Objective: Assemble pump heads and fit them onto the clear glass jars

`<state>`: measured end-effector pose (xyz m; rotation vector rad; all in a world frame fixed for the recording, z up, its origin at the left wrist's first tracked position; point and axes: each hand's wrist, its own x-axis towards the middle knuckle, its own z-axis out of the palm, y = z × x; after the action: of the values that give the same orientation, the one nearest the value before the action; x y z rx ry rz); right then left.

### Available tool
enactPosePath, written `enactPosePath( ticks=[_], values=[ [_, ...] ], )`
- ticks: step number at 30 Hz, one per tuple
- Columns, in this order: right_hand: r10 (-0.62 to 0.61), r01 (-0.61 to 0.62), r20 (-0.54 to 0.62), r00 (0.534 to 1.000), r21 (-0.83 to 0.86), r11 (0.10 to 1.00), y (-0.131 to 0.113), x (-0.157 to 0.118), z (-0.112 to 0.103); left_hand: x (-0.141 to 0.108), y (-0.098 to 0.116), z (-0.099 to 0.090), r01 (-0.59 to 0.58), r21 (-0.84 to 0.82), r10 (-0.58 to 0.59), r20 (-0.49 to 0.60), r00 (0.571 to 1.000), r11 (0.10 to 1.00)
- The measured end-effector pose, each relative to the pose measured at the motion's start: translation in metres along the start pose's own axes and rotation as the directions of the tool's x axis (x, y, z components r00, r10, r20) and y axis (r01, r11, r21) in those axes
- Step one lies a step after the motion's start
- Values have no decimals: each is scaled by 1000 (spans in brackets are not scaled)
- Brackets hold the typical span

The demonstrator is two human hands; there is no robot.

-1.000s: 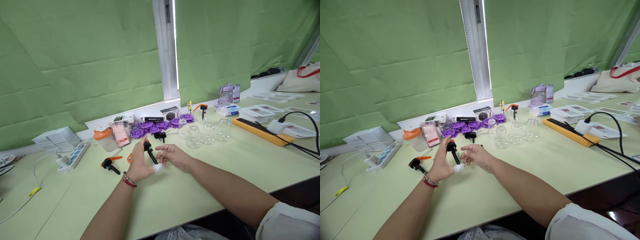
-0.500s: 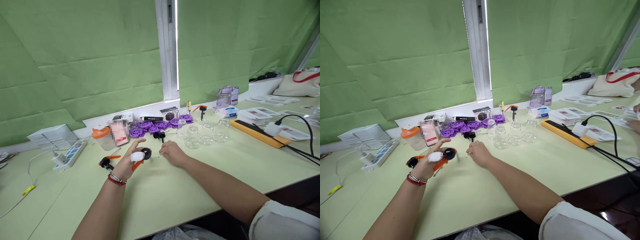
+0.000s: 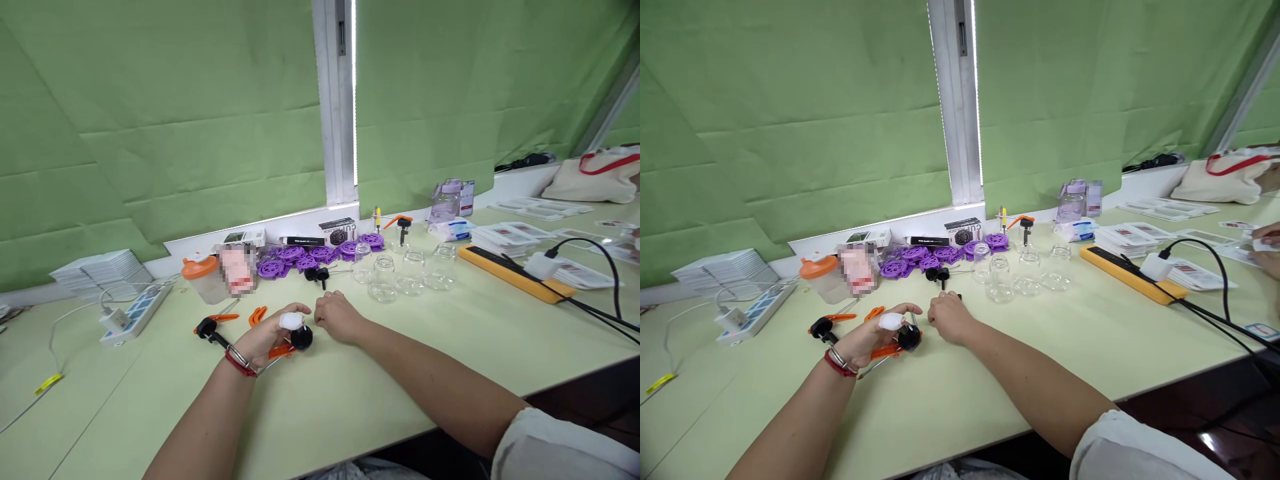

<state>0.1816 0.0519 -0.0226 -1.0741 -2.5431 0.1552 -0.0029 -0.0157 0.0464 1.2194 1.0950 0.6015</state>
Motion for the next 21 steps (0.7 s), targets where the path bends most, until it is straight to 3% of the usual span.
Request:
enactPosePath(
  ticks=[9,12,14,16,19,21],
  values=[
    [-44,43,9,999,37,998,-6,-8,-11,13,-11,0,67,-26,-65,77,995,997],
    [72,-64,-25,997,248,967,-4,-10,-15,15,-13,-1,65,-55,-60,90,994,996],
    [208,-179,2,978,515,838,-4,-11,-18,16,-13,-2,66,-72,-59,100,993,995],
    [283,-225,51,958,745,628,-5,-12,-22,18,-13,-2,73,-83,-64,108,992,994],
    [258,-204,114,959,911,359,-10,-13,-27,21,-13,-2,80,-92,-70,114,991,993],
    [214,-202,150,965,949,244,-14,-14,-29,23,-15,-1,73,-96,-61,131,990,993]
  ],
)
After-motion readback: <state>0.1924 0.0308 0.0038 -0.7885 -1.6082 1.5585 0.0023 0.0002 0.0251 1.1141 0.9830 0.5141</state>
